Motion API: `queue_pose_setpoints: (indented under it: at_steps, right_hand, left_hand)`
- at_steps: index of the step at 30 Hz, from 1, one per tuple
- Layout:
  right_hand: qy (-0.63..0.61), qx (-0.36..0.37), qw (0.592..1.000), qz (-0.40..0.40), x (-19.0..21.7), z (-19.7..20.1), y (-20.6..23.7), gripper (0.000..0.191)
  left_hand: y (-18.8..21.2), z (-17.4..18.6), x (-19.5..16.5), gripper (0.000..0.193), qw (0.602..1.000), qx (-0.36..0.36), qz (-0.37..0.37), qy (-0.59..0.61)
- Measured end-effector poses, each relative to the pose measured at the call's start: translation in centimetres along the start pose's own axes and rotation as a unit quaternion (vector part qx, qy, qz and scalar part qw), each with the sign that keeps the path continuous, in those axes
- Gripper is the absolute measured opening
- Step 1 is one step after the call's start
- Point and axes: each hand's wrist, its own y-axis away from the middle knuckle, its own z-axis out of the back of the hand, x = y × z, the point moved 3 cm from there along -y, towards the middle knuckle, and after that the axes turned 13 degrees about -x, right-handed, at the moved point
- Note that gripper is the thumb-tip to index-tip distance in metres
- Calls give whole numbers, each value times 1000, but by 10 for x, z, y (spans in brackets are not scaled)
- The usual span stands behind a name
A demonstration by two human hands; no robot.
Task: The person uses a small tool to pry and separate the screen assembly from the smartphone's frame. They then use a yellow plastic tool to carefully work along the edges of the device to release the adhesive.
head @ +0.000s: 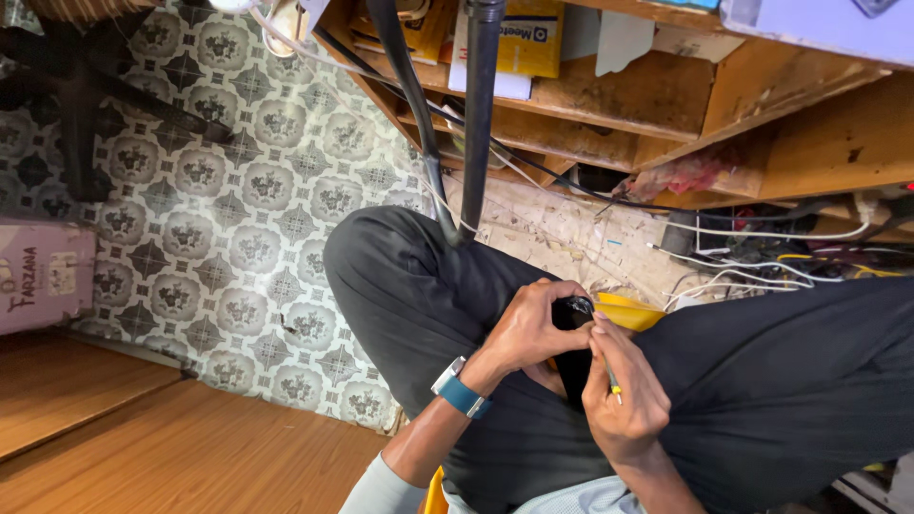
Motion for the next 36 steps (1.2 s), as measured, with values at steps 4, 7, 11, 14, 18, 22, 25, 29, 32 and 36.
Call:
queue_pose_setpoints:
  at_steps: [4, 7, 11, 14, 18, 22, 25, 29, 32, 36]
  right_hand:
    - [9, -12, 1000, 5, 3, 1, -1, 11]
    - [22, -13, 999, 29, 5, -1, 0, 12]
    - [47, -13, 998, 43, 5, -2, 1, 14]
    - [46, -13, 998, 27, 5, -2, 2, 13]
    - [27, -11, 997, -68, 1, 2, 3, 10]
    - [60, 41, 990, -119, 0, 10, 3, 11]
    - [35, 33, 988, -144, 0, 19, 1, 10]
    - [37, 60, 977, -201, -11, 28, -3, 11]
    - [-36, 54, 960, -274, -20, 33, -1, 12]
    - [-90, 31, 956, -278, -22, 41, 5, 14]
  left_hand:
    - [2, 0, -3, 42, 1000, 9, -14, -2]
    - [3, 2, -6, 40, 999, 19, -29, -9]
    - [8, 1, -11, 42, 998, 2, -65, -2]
    - [12, 0, -12, 39, 997, -5, -75, 4]
    - [15, -1, -9, 39, 998, -4, -65, -22]
    - [16, 2, -8, 40, 999, 9, -51, -12]
    - [14, 5, -10, 46, 998, 26, -45, -18]
    - [27, -4, -26, 52, 996, -43, -70, 20]
    - [47, -22, -43, 52, 983, -166, -48, -54]
    - [61, -37, -53, 88, 957, -277, 75, 40]
